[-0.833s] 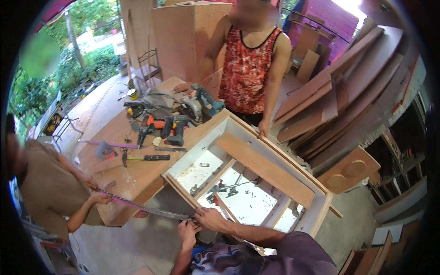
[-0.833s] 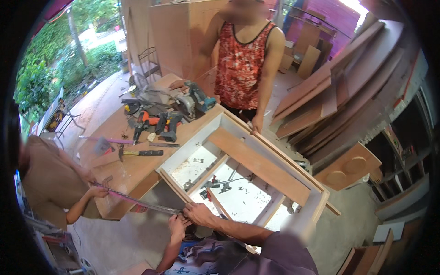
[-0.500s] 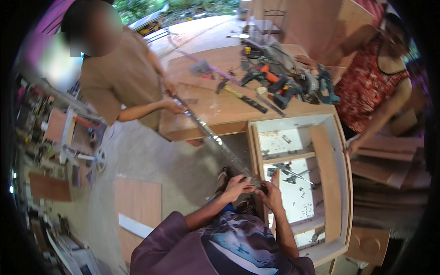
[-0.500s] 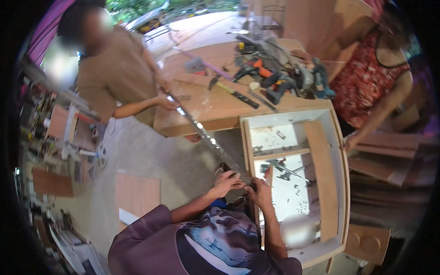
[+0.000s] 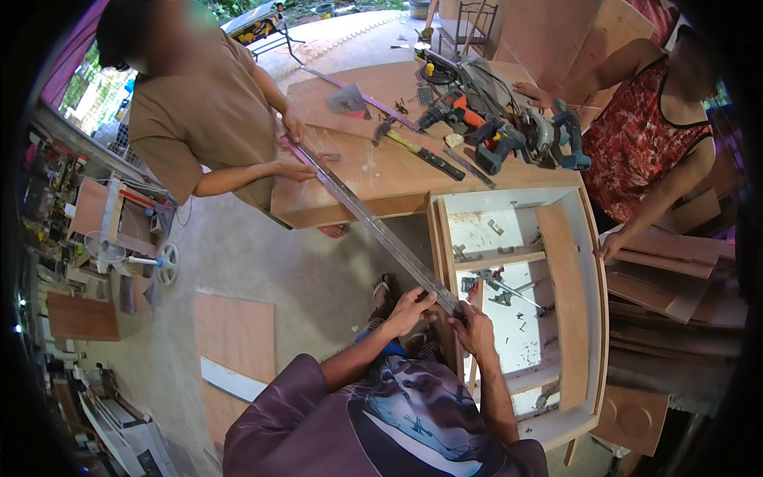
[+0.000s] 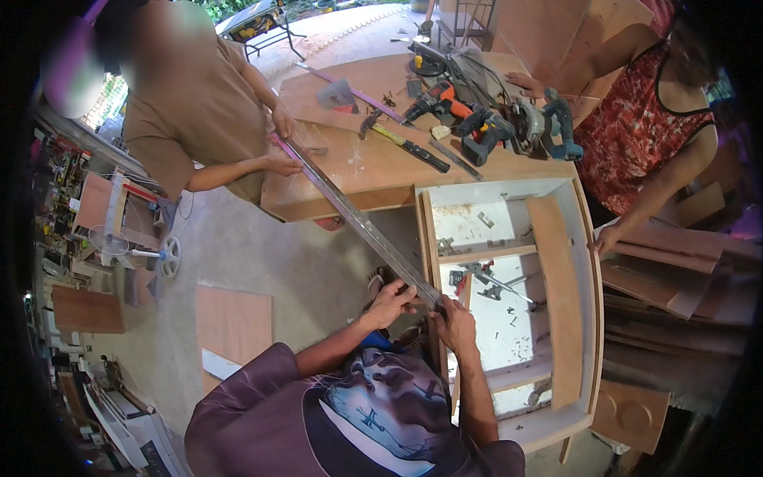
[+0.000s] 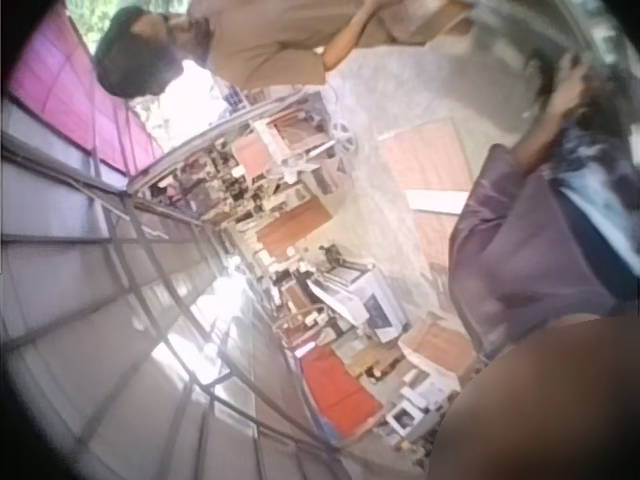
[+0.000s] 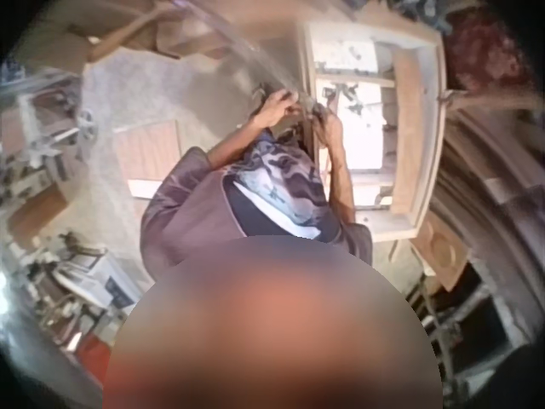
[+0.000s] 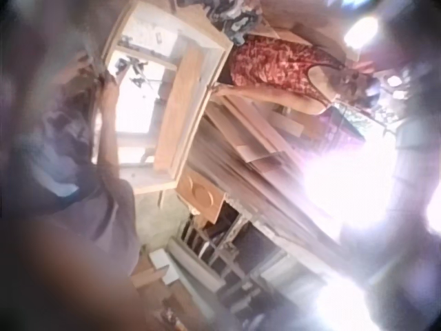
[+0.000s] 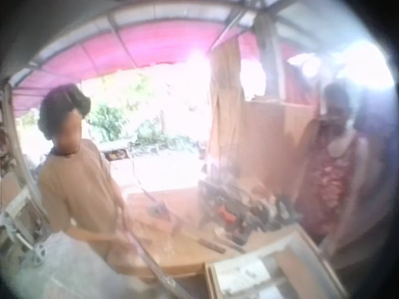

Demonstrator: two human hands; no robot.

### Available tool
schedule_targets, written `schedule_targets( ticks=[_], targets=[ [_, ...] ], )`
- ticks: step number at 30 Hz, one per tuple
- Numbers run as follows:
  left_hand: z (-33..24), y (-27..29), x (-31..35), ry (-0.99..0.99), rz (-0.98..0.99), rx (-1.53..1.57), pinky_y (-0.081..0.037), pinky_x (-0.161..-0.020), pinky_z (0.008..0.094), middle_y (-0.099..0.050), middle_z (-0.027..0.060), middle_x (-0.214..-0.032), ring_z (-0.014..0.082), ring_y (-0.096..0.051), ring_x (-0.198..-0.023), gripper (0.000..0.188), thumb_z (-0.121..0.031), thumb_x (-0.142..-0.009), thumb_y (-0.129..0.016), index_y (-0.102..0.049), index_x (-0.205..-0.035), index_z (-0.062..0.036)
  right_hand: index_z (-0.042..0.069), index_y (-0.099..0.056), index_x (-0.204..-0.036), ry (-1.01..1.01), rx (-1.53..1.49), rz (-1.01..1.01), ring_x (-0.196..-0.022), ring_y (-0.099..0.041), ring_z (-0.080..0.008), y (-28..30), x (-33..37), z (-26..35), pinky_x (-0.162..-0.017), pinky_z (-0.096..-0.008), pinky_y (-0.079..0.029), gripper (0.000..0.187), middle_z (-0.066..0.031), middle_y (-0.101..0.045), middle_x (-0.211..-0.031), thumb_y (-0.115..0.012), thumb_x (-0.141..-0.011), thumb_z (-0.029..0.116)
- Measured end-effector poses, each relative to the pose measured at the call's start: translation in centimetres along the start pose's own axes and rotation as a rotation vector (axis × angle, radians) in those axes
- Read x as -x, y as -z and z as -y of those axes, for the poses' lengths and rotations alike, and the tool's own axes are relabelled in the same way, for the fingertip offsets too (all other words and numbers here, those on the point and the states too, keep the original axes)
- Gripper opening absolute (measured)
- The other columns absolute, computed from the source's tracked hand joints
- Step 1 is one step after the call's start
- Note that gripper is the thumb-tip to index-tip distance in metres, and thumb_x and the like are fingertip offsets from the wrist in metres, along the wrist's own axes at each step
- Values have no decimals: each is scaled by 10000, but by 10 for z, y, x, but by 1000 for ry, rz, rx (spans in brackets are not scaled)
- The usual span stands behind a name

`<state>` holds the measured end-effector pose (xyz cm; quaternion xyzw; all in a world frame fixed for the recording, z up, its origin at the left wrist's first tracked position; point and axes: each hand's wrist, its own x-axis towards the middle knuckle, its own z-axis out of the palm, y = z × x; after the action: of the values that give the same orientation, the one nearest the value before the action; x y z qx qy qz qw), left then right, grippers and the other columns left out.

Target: The person hammers nails into a metal strip attached to a wooden frame using a hammer. They repeatedly position the strip, tap nails, and adjust the frame while another person assists by holding the frame steady.

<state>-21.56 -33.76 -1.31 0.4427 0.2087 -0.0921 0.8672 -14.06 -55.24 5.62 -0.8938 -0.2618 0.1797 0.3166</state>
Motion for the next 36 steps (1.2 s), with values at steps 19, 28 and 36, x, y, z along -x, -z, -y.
schedule_targets(
  ticks=[19,28,36],
  targets=[
    [-20,-9,3,22,-8,-75,-557,-727,247,-719,118,-1428,260,-785,-1156,396,-221,-1164,-598,-567,-1524,-59,119,-659,-1405,65,83,-34,-875,-748,-428,11,14,5,-751,-538,-607,424,-162,-750,-1001,-719,-1015,276],
    [-12,-11,-1,-17,-7,-115,-504,-740,241,-757,44,-1359,195,-770,-1146,361,-265,-1142,-644,-640,-1462,-99,85,-666,-1360,-4,123,-4,-875,-751,-439,21,12,7,-758,-536,-598,428,-182,-766,-1025,-752,-992,287],
    [-18,-16,-4,4,9,-49,-516,-787,252,-749,53,-1385,197,-758,-1178,436,-249,-1133,-659,-593,-1538,-103,103,-654,-1318,35,172,-99,-856,-748,-400,18,14,7,-727,-501,-598,348,-144,-731,-933,-723,-1002,232]
  ],
)
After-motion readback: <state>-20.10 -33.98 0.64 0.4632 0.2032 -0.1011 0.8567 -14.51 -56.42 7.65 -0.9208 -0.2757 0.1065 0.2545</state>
